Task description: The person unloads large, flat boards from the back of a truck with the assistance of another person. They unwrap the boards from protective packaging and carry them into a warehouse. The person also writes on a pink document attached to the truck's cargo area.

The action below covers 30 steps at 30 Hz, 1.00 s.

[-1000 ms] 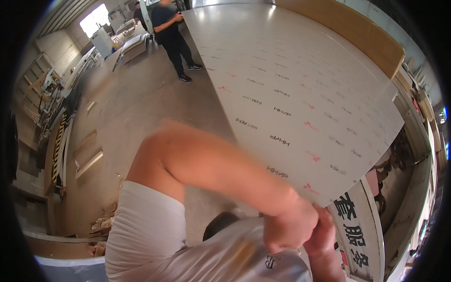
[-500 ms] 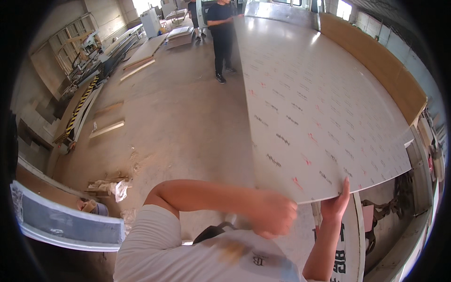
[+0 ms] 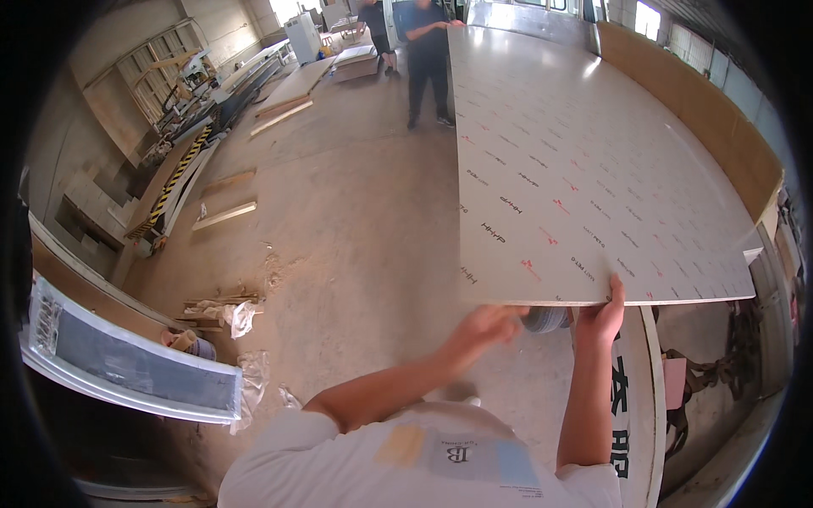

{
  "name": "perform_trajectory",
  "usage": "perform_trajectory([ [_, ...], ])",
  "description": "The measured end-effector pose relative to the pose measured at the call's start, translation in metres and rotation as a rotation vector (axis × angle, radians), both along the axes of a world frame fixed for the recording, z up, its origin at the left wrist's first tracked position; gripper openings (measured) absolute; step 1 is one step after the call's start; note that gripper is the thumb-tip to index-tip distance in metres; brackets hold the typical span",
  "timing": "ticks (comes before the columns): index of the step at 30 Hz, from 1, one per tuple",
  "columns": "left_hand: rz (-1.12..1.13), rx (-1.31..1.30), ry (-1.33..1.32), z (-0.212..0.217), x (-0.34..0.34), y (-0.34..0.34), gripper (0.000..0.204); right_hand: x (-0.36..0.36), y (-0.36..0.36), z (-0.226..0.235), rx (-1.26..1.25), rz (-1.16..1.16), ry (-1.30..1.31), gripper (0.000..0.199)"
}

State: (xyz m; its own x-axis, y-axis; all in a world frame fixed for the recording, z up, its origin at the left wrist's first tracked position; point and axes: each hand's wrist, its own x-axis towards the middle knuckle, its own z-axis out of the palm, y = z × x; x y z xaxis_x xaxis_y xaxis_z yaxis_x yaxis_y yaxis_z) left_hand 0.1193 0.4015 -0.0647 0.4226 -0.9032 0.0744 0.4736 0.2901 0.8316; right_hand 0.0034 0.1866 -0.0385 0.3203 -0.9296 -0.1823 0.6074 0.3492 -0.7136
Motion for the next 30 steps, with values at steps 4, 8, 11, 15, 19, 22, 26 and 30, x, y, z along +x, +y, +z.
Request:
perform_trajectory([
  [4,0.1,-0.009,-0.034,-0.001,-0.006,-0.049,0.045,-0.002,-0.006,0.007,0.021,-0.026,-0.013,0.039],
  [8,0.154,0.06,0.077,0.004,-0.03,-0.056,0.039,-0.024,-0.011,0.006,-0.007,0.022,-0.049,0.04],
  [11,0.13,-0.05,0.138,0.0,-0.051,-0.045,0.032,-0.042,-0.012,0.004,-0.037,0.065,-0.037,0.04],
  [15,0.111,-0.009,0.17,0.011,-0.056,-0.014,0.029,-0.049,0.006,0.005,-0.031,0.157,-0.043,0.04],
  [19,0.17,0.122,0.219,0.039,-0.031,0.037,0.028,-0.028,0.046,0.007,-0.018,0.086,-0.049,0.04],
  [22,0.196,0.054,0.214,0.036,-0.011,0.06,0.028,-0.001,0.086,0.02,-0.017,0.028,-0.024,0.039],
  [26,0.175,0.053,0.09,0.03,0.0,0.068,0.028,-0.001,0.091,0.008,-0.097,0.093,-0.022,0.042],
  [30,0.082,0.149,-0.088,0.043,0.009,0.08,0.03,-0.004,0.088,0.007,-0.123,0.098,0.017,0.047],
])
